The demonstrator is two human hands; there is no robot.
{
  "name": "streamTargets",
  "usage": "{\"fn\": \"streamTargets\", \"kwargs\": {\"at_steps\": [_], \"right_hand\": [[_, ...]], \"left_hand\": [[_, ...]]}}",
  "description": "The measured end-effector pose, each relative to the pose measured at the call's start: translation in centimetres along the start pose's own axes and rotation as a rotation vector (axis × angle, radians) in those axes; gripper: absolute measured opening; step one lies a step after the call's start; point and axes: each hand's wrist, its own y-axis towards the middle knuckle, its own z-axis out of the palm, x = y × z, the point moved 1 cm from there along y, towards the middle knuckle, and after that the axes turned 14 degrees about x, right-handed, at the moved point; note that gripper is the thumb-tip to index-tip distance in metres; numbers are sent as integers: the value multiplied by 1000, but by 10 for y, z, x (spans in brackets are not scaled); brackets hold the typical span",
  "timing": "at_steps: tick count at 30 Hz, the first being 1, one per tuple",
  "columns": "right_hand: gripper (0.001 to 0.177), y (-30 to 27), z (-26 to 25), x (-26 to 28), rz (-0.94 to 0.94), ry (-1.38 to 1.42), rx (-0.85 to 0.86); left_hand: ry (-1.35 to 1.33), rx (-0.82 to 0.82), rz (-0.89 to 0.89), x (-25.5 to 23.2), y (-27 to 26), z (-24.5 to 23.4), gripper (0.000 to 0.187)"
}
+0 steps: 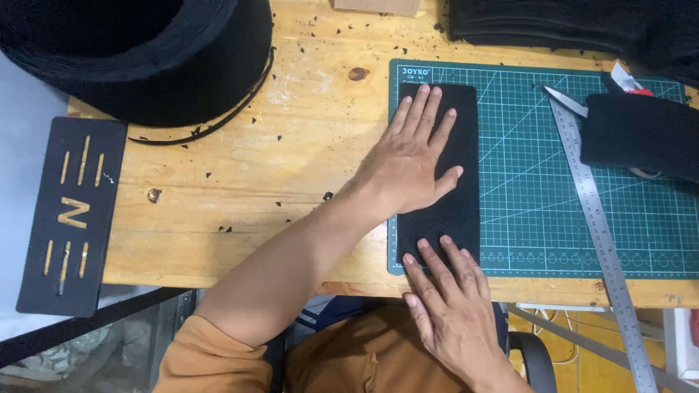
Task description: The person measures and cuts a piece of black fabric on a green cutting mat using a metal ruler and a red utility knife. They align the ruler, slice the fabric, and then fold the cut piece.
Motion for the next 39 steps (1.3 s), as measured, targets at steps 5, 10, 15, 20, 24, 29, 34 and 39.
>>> {"fn": "streamTargets", "kwargs": {"at_steps": [5,10,15,20,24,29,34,39], "right_hand": [[49,0,0,1,-1,15,-12],[47,0,1,1,-6,19,-23],[46,1,1,0,-8,26,-45],[46,-1,4,0,-10,22,-54],[46,-2,5,0,-5,16,-56],[47,-5,9,2,13,6,-49],[45,-7,10,6,35,9,-59],[51,-21,32,10,113,-25,-76]], "left_hand": [[5,43,-12,1,-1,-3,82],[-25,66,-8,1,-2,-6,82],[-14,30,-8,1,-1,-2,82],[-4,34,-9,0,-2,-2,82],[0,58,-14,0,-4,-4,82],[30,41,-11,-1,-2,-1,83],[-6,64,0,-1,-4,-4,82],[-61,44,7,-2,-2,-2,82]]}}
